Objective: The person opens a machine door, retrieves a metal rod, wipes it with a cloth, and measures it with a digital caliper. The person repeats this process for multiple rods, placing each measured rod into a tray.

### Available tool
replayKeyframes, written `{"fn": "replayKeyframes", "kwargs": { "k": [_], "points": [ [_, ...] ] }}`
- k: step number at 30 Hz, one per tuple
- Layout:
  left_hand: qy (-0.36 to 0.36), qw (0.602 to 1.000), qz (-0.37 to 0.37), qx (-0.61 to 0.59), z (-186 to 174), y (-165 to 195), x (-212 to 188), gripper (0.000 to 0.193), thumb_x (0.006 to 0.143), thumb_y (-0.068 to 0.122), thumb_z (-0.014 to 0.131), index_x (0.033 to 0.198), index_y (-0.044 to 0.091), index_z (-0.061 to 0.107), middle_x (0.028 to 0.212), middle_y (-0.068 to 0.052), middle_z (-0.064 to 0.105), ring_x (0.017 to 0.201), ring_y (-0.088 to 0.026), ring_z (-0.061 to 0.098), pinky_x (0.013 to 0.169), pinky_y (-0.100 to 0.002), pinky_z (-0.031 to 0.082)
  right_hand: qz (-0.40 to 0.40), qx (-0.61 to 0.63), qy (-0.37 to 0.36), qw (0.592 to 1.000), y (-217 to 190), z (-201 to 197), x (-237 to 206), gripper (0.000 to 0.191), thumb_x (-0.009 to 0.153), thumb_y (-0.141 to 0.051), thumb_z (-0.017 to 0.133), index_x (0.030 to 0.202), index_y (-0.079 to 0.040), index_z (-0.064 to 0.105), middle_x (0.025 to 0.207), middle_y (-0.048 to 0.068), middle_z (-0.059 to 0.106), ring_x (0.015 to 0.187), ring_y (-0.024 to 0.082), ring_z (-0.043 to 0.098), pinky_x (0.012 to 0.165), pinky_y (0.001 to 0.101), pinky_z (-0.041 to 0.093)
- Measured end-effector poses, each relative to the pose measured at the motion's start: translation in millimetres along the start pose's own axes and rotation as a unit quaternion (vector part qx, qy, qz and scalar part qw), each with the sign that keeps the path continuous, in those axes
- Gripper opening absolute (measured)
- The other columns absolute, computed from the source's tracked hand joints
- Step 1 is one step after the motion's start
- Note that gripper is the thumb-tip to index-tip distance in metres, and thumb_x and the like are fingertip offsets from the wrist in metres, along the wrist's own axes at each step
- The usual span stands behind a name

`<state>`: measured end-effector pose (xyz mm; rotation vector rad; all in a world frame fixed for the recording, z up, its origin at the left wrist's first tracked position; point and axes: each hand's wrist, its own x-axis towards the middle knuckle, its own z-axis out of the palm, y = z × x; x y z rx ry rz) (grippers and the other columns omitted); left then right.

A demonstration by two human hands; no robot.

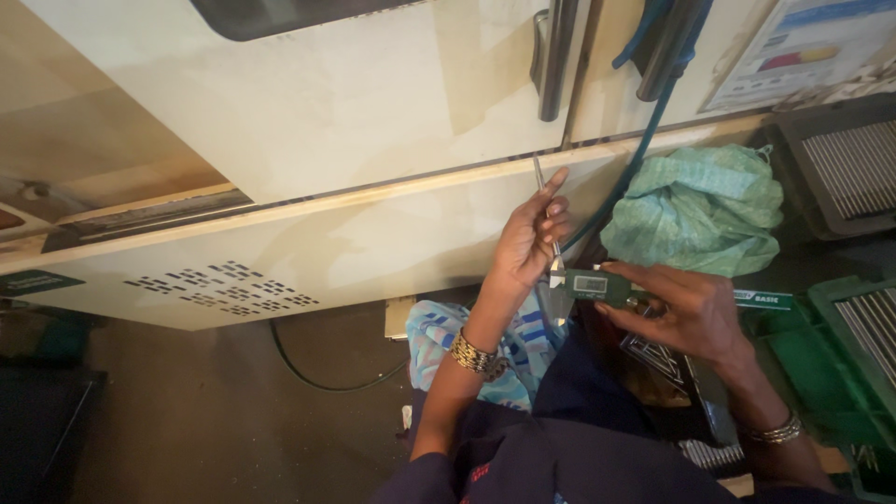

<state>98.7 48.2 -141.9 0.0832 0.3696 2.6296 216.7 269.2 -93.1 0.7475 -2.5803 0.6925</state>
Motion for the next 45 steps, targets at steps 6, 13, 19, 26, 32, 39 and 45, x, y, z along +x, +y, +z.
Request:
{"fn": "replayKeyframes", "kwargs": {
  "k": [6, 13, 19, 26, 32, 39, 45],
  "points": [
    [-0.003, 1.000, 0.003, 0.019, 2.0, 1.3, 0.8, 0.048, 0.109, 0.014, 0.046, 0.154, 0.000, 0.038, 0.082, 0.001, 0.046, 0.061, -0.005, 0.036, 0.052, -0.018, 0.032, 0.003, 0.015, -0.004, 1.000, -2.9, -0.6, 4.0, 0.047, 0.079, -0.043, 0.081, 0.119, -0.020, 0.075, 0.083, 0.000, 0.078, 0.055, 0.011, 0.070, 0.041, 0.0225, 0.050],
    [-0.017, 0.999, -0.001, 0.044, 8.0, 3.9, 0.1, 0.048, 0.109, 0.016, 0.047, 0.154, 0.000, 0.039, 0.081, 0.001, 0.045, 0.060, -0.004, 0.036, 0.051, -0.018, 0.031, 0.020, 0.019, -0.022, 0.999, -4.8, -0.6, 4.6, 0.046, 0.079, -0.039, 0.081, 0.120, -0.020, 0.074, 0.091, 0.001, 0.079, 0.052, 0.010, 0.069, 0.041, 0.0236, 0.051],
    [-0.015, 0.999, -0.006, 0.043, 13.8, 5.6, -2.3, 0.048, 0.109, 0.016, 0.047, 0.154, 0.000, 0.039, 0.081, 0.001, 0.046, 0.059, -0.004, 0.036, 0.051, -0.018, 0.031, 0.023, 0.003, -0.050, 0.998, -4.1, 0.4, 3.8, 0.050, 0.081, -0.039, 0.079, 0.127, -0.021, 0.071, 0.086, -0.001, 0.078, 0.052, 0.009, 0.069, 0.042, 0.0246, 0.051],
    [-0.029, 0.999, -0.010, 0.031, 15.4, 8.4, -2.1, 0.048, 0.110, 0.015, 0.047, 0.154, 0.000, 0.038, 0.080, 0.000, 0.048, 0.059, -0.004, 0.036, 0.051, -0.018, 0.031, 0.000, -0.019, -0.036, 0.999, 1.8, 6.0, 2.8, 0.049, 0.082, -0.040, 0.077, 0.126, -0.020, 0.071, 0.089, 0.000, 0.078, 0.051, 0.010, 0.068, 0.039, 0.0244, 0.048],
    [-0.030, 0.999, -0.012, 0.030, 14.0, 8.4, -1.6, 0.047, 0.109, 0.016, 0.047, 0.153, 0.000, 0.039, 0.080, 0.000, 0.048, 0.059, -0.004, 0.037, 0.051, -0.018, 0.031, 0.028, -0.033, -0.061, 0.997, 6.0, 9.0, -0.5, 0.049, 0.083, -0.041, 0.076, 0.127, -0.021, 0.071, 0.075, -0.004, 0.075, 0.050, 0.009, 0.066, 0.037, 0.0254, 0.046],
    [-0.025, 1.000, -0.009, 0.016, 9.5, 9.1, -1.0, 0.048, 0.110, 0.016, 0.047, 0.154, 0.002, 0.038, 0.081, 0.001, 0.047, 0.061, -0.004, 0.037, 0.052, -0.018, 0.031, -0.036, -0.040, 0.003, 0.999, 0.3, 7.1, 4.8, 0.047, 0.087, -0.048, 0.073, 0.125, -0.021, 0.072, 0.072, -0.004, 0.072, 0.048, 0.006, 0.061, 0.039, 0.0228, 0.042],
    [-0.022, 0.999, -0.004, 0.035, 10.9, 13.2, -4.3, 0.050, 0.109, 0.018, 0.046, 0.156, 0.003, 0.037, 0.080, 0.002, 0.046, 0.059, -0.003, 0.036, 0.051, -0.017, 0.031, -0.034, -0.175, 0.060, 0.982, -1.5, 2.3, 5.5, 0.061, 0.076, -0.066, 0.077, 0.116, -0.020, 0.075, 0.051, -0.005, 0.055, 0.038, 0.007, 0.042, 0.037, 0.0265, 0.033]
  ]
}}
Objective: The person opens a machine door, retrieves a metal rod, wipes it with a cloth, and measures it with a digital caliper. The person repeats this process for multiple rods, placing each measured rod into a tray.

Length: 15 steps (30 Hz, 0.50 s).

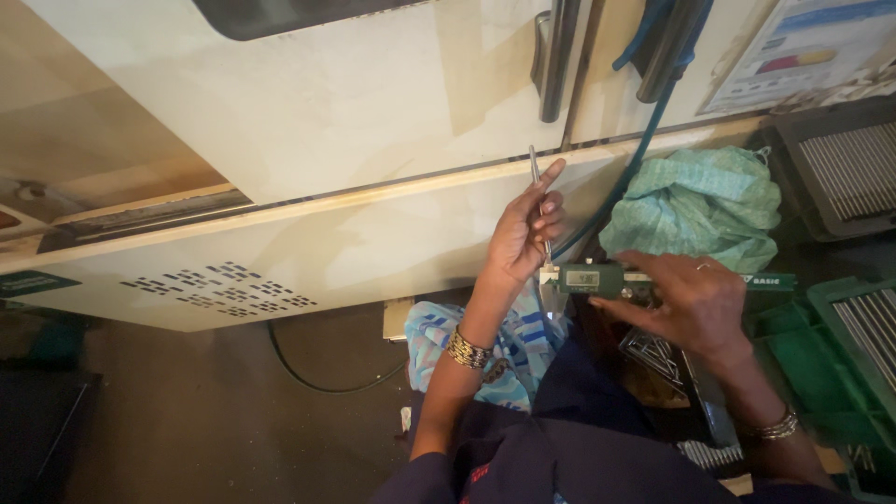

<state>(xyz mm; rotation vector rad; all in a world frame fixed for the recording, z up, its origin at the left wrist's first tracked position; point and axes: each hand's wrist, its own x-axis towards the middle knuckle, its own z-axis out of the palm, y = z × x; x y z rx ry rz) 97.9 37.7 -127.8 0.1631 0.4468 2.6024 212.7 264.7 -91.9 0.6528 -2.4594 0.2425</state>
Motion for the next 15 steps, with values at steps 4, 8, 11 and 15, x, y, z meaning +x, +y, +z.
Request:
{"fn": "replayKeyframes", "kwargs": {
  "k": [4, 8, 11, 15],
  "points": [
    [-0.006, 1.000, 0.000, 0.014, 4.1, 0.3, -2.5, 0.051, 0.110, 0.018, 0.046, 0.157, 0.002, 0.037, 0.080, 0.002, 0.046, 0.058, -0.003, 0.035, 0.050, -0.017, 0.030, -0.025, 0.023, 0.024, 0.999, 3.4, 4.3, -5.3, 0.058, 0.082, -0.064, 0.076, 0.120, -0.021, 0.076, 0.057, -0.006, 0.055, 0.042, 0.004, 0.038, 0.039, 0.0245, 0.032],
    [-0.013, 1.000, -0.007, 0.017, 8.2, -0.4, -2.9, 0.050, 0.110, 0.019, 0.047, 0.156, 0.002, 0.038, 0.080, 0.003, 0.046, 0.058, -0.002, 0.034, 0.050, -0.017, 0.029, -0.040, 0.028, 0.034, 0.998, 6.7, 8.6, -9.5, 0.054, 0.084, -0.063, 0.075, 0.118, -0.021, 0.079, 0.059, -0.006, 0.054, 0.042, 0.005, 0.037, 0.038, 0.0247, 0.030],
    [-0.032, 0.999, -0.015, 0.000, 10.6, -0.7, -3.0, 0.050, 0.110, 0.018, 0.049, 0.156, 0.002, 0.038, 0.081, 0.003, 0.046, 0.059, -0.002, 0.034, 0.050, -0.017, 0.029, -0.043, 0.017, 0.034, 0.998, 7.2, 8.8, -10.6, 0.053, 0.083, -0.062, 0.076, 0.115, -0.020, 0.079, 0.058, -0.005, 0.054, 0.042, 0.006, 0.036, 0.037, 0.0262, 0.029],
    [-0.031, 0.999, -0.022, -0.004, 13.2, 0.5, -3.0, 0.050, 0.109, 0.019, 0.049, 0.155, 0.003, 0.039, 0.080, 0.003, 0.046, 0.058, -0.002, 0.034, 0.049, -0.017, 0.029, -0.046, 0.020, 0.029, 0.998, 7.0, 7.3, -10.0, 0.052, 0.081, -0.060, 0.076, 0.113, -0.019, 0.080, 0.057, -0.004, 0.054, 0.040, 0.006, 0.036, 0.036, 0.0270, 0.029]
  ]
}}
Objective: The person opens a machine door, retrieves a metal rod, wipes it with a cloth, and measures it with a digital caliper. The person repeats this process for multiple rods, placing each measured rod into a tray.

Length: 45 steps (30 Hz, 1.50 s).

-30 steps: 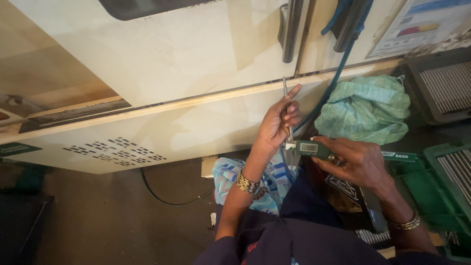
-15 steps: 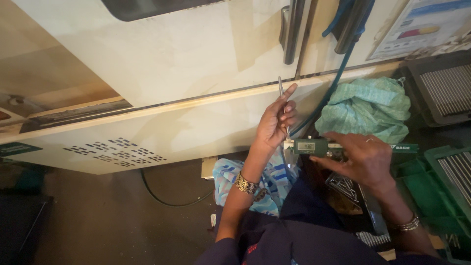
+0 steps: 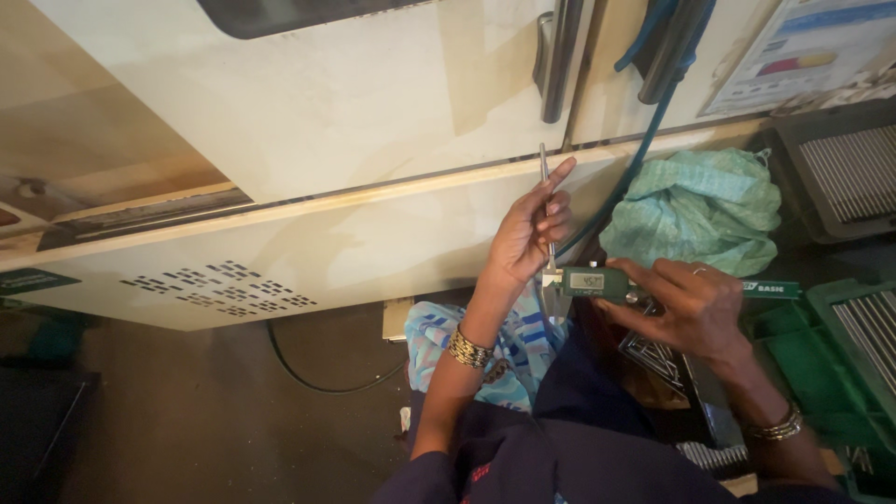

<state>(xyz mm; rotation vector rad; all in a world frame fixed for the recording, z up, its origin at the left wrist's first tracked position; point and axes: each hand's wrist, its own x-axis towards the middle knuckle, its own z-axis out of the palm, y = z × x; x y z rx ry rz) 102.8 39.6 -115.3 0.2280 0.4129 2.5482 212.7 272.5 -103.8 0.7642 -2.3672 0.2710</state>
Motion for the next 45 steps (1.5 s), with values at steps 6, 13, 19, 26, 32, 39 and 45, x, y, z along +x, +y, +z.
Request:
{"fn": "replayKeyframes", "kwargs": {
  "k": [6, 13, 19, 26, 32, 39, 45],
  "points": [
    [0.007, 1.000, 0.004, 0.008, 3.2, 0.9, -0.8, 0.051, 0.110, 0.018, 0.049, 0.157, 0.002, 0.037, 0.079, 0.003, 0.045, 0.058, -0.002, 0.034, 0.049, -0.017, 0.029, 0.000, 0.017, 0.000, 1.000, 0.9, -0.4, 1.1, 0.050, 0.082, -0.057, 0.078, 0.113, -0.017, 0.079, 0.059, -0.004, 0.055, 0.042, 0.006, 0.038, 0.038, 0.0265, 0.031],
    [0.009, 1.000, 0.002, 0.000, 3.5, 2.7, -1.1, 0.052, 0.109, 0.018, 0.047, 0.158, 0.003, 0.036, 0.079, 0.003, 0.044, 0.058, -0.002, 0.033, 0.050, -0.017, 0.028, -0.006, 0.025, -0.007, 1.000, 0.6, -0.8, 3.7, 0.052, 0.081, -0.055, 0.079, 0.116, -0.017, 0.079, 0.060, -0.003, 0.058, 0.042, 0.006, 0.041, 0.038, 0.0261, 0.033],
    [0.008, 1.000, 0.010, 0.012, -1.3, 5.1, -0.4, 0.052, 0.109, 0.019, 0.048, 0.158, 0.005, 0.037, 0.078, 0.004, 0.043, 0.057, -0.002, 0.033, 0.048, -0.016, 0.028, 0.003, 0.064, 0.009, 0.998, -2.1, -1.8, 10.8, 0.051, 0.087, -0.058, 0.076, 0.119, -0.018, 0.075, 0.064, -0.004, 0.062, 0.049, 0.004, 0.050, 0.042, 0.0226, 0.035],
    [0.016, 1.000, 0.013, 0.006, -9.1, 6.8, 2.1, 0.051, 0.110, 0.019, 0.049, 0.157, 0.005, 0.038, 0.077, 0.004, 0.042, 0.057, -0.002, 0.034, 0.048, -0.016, 0.028, 0.017, 0.041, -0.021, 0.999, -6.4, -6.0, 15.1, 0.059, 0.076, -0.060, 0.078, 0.118, -0.018, 0.078, 0.056, -0.005, 0.059, 0.042, 0.005, 0.049, 0.039, 0.0238, 0.035],
    [0.011, 1.000, 0.007, 0.007, -7.8, 5.9, 2.8, 0.049, 0.109, 0.018, 0.047, 0.156, 0.005, 0.039, 0.076, 0.005, 0.043, 0.056, -0.001, 0.033, 0.047, -0.016, 0.027, 0.006, 0.046, -0.019, 0.999, -5.2, -4.6, 14.6, 0.051, 0.083, -0.054, 0.079, 0.119, -0.018, 0.077, 0.059, -0.006, 0.059, 0.045, 0.004, 0.048, 0.041, 0.0238, 0.036],
    [0.026, 1.000, 0.005, 0.014, -2.2, 4.5, 0.5, 0.051, 0.110, 0.018, 0.047, 0.158, 0.004, 0.038, 0.077, 0.005, 0.042, 0.057, -0.002, 0.033, 0.048, -0.016, 0.027, 0.000, 0.029, -0.030, 0.999, -3.5, -2.2, 11.2, 0.051, 0.082, -0.055, 0.078, 0.116, -0.017, 0.077, 0.058, -0.004, 0.058, 0.042, 0.006, 0.042, 0.038, 0.0272, 0.034],
    [0.019, 1.000, 0.002, 0.001, -1.8, 5.2, 1.1, 0.050, 0.110, 0.019, 0.047, 0.157, 0.005, 0.038, 0.076, 0.004, 0.042, 0.056, -0.002, 0.032, 0.047, -0.016, 0.027, -0.002, 0.020, -0.035, 0.999, -1.6, 0.2, 8.3, 0.053, 0.082, -0.057, 0.076, 0.117, -0.017, 0.077, 0.058, -0.003, 0.058, 0.040, 0.007, 0.041, 0.036, 0.0274, 0.033]
  ]
}}
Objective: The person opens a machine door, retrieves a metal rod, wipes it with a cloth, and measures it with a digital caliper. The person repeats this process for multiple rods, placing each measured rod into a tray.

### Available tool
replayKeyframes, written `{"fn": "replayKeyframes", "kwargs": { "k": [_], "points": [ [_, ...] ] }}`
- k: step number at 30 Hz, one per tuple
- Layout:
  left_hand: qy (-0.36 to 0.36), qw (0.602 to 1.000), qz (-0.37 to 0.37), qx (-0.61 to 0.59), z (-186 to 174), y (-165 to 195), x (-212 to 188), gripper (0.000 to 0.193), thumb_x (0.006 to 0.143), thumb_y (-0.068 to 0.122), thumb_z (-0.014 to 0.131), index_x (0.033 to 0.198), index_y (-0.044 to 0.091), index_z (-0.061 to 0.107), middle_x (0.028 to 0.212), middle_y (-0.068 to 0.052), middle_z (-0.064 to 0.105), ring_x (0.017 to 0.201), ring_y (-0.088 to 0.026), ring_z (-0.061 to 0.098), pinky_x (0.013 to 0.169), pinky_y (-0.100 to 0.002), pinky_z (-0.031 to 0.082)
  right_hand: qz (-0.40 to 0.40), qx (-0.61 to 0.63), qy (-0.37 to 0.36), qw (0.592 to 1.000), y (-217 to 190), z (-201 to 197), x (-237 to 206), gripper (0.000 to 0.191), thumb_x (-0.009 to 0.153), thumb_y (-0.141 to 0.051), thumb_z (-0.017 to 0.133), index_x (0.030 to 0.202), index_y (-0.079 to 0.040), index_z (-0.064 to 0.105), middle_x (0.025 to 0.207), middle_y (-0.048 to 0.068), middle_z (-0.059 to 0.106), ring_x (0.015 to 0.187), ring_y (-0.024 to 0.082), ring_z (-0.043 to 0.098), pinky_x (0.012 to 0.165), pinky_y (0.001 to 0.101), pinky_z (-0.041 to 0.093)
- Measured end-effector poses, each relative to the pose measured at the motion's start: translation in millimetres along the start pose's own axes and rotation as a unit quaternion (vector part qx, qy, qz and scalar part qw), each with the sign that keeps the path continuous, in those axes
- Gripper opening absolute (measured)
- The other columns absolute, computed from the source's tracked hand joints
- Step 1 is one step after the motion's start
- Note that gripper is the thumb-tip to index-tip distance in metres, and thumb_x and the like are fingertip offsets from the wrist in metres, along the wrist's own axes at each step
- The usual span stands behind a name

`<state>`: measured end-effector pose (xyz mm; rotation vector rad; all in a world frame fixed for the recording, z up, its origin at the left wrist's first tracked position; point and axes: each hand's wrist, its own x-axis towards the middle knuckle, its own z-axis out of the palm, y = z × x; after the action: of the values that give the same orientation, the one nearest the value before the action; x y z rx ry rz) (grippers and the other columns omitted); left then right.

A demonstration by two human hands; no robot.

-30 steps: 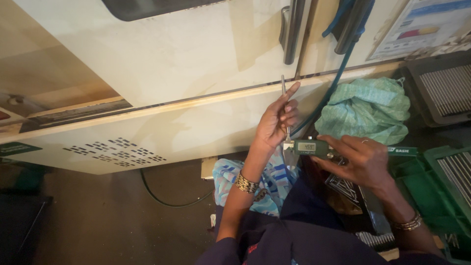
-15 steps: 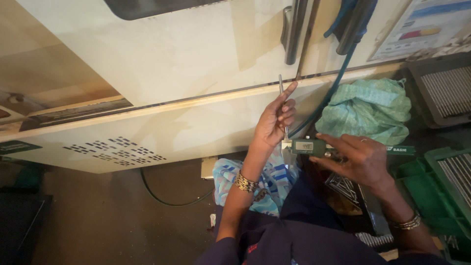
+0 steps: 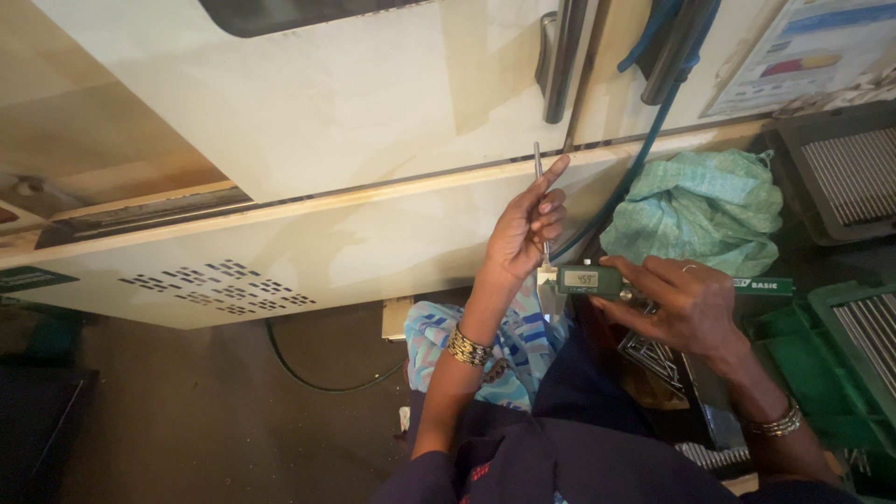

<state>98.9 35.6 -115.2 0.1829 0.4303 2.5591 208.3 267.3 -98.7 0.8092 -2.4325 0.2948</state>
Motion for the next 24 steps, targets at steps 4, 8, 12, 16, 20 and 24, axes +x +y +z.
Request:
{"fn": "replayKeyframes", "kwargs": {
  "k": [4, 8, 12, 16, 20, 24],
  "points": [
    [-0.003, 1.000, -0.002, -0.010, -0.9, -0.6, 0.0, 0.050, 0.110, 0.019, 0.048, 0.157, 0.005, 0.037, 0.077, 0.004, 0.042, 0.057, -0.002, 0.033, 0.048, -0.017, 0.027, 0.003, 0.006, -0.005, 1.000, 1.9, 2.3, -1.9, 0.053, 0.082, -0.057, 0.076, 0.118, -0.018, 0.078, 0.059, -0.003, 0.059, 0.040, 0.007, 0.042, 0.034, 0.0269, 0.033],
    [-0.004, 1.000, 0.001, -0.003, -1.1, 0.2, -0.8, 0.050, 0.110, 0.018, 0.048, 0.157, 0.005, 0.038, 0.077, 0.004, 0.043, 0.058, -0.002, 0.033, 0.048, -0.016, 0.027, 0.003, 0.005, -0.016, 1.000, 3.1, 3.9, -2.1, 0.053, 0.082, -0.057, 0.075, 0.119, -0.019, 0.077, 0.059, -0.003, 0.059, 0.039, 0.007, 0.042, 0.034, 0.0270, 0.034],
    [-0.004, 1.000, 0.002, 0.000, -0.7, 0.3, -0.9, 0.050, 0.109, 0.018, 0.048, 0.157, 0.004, 0.038, 0.077, 0.004, 0.043, 0.057, -0.002, 0.033, 0.048, -0.017, 0.027, 0.002, 0.011, -0.004, 1.000, 1.1, 2.4, -0.6, 0.053, 0.082, -0.056, 0.076, 0.119, -0.017, 0.077, 0.061, -0.002, 0.060, 0.041, 0.007, 0.043, 0.036, 0.0269, 0.034],
    [-0.006, 1.000, -0.001, -0.010, -1.5, 0.1, -0.4, 0.050, 0.109, 0.018, 0.049, 0.156, 0.004, 0.038, 0.077, 0.004, 0.043, 0.058, -0.002, 0.033, 0.047, -0.016, 0.026, 0.010, 0.016, -0.003, 1.000, -2.2, -0.9, 2.1, 0.052, 0.081, -0.054, 0.078, 0.117, -0.016, 0.078, 0.058, -0.003, 0.059, 0.041, 0.007, 0.043, 0.036, 0.0275, 0.035],
    [-0.009, 1.000, 0.002, -0.017, -2.9, -1.0, 0.8, 0.050, 0.110, 0.018, 0.049, 0.156, 0.004, 0.039, 0.077, 0.004, 0.043, 0.057, -0.002, 0.033, 0.048, -0.017, 0.027, 0.015, 0.022, -0.006, 1.000, -2.8, -2.6, 2.4, 0.052, 0.081, -0.053, 0.078, 0.117, -0.016, 0.077, 0.059, -0.004, 0.059, 0.042, 0.006, 0.044, 0.039, 0.0271, 0.035],
    [-0.005, 1.000, -0.001, -0.011, -4.6, -0.6, 1.1, 0.050, 0.109, 0.018, 0.049, 0.156, 0.004, 0.039, 0.077, 0.004, 0.042, 0.057, -0.002, 0.033, 0.047, -0.017, 0.027, 0.023, 0.031, -0.012, 0.999, -0.4, 0.7, 1.0, 0.052, 0.081, -0.053, 0.078, 0.119, -0.016, 0.077, 0.057, -0.004, 0.059, 0.042, 0.006, 0.046, 0.038, 0.0272, 0.036]
  ]
}}
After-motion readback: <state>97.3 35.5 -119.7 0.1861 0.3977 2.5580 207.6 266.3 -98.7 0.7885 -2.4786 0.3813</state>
